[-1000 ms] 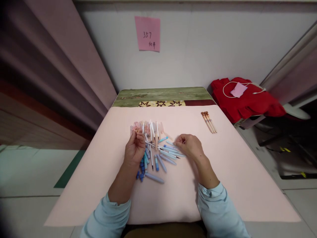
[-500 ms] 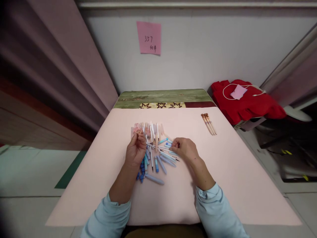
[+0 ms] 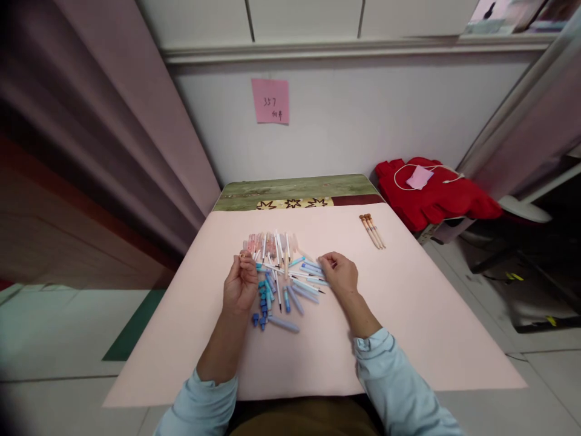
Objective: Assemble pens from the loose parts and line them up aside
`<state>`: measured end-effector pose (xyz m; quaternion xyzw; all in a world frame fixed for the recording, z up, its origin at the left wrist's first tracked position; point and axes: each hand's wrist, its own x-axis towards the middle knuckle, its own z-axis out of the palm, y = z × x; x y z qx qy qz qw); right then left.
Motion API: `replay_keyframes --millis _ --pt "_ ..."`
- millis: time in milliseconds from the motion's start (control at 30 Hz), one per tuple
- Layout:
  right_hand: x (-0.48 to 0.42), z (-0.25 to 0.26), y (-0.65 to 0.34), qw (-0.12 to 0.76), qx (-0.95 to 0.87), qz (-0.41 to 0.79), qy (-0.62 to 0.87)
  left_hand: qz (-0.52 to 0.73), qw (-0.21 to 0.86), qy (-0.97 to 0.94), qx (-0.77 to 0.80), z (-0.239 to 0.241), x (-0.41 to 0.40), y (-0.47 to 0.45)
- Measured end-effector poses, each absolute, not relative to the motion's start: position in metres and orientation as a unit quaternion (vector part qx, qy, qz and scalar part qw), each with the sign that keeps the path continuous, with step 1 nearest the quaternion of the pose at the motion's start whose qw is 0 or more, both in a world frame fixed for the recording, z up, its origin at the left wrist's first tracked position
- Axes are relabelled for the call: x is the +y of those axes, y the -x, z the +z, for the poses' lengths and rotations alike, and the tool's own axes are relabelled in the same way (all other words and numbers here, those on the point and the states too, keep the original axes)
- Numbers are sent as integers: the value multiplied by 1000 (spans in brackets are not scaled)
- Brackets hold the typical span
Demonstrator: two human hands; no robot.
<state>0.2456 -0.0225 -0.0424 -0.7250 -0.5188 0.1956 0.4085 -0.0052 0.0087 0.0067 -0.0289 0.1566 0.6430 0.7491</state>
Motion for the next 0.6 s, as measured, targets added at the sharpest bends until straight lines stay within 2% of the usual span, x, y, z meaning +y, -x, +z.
replay_keyframes --millis 367,600 --pt "-22 -43 -240 321 -607 128 716 641 748 -25 167 -6 5 10" --pt "-23 -46 -244 370 -598 161 693 664 727 -29 174 -6 5 12"
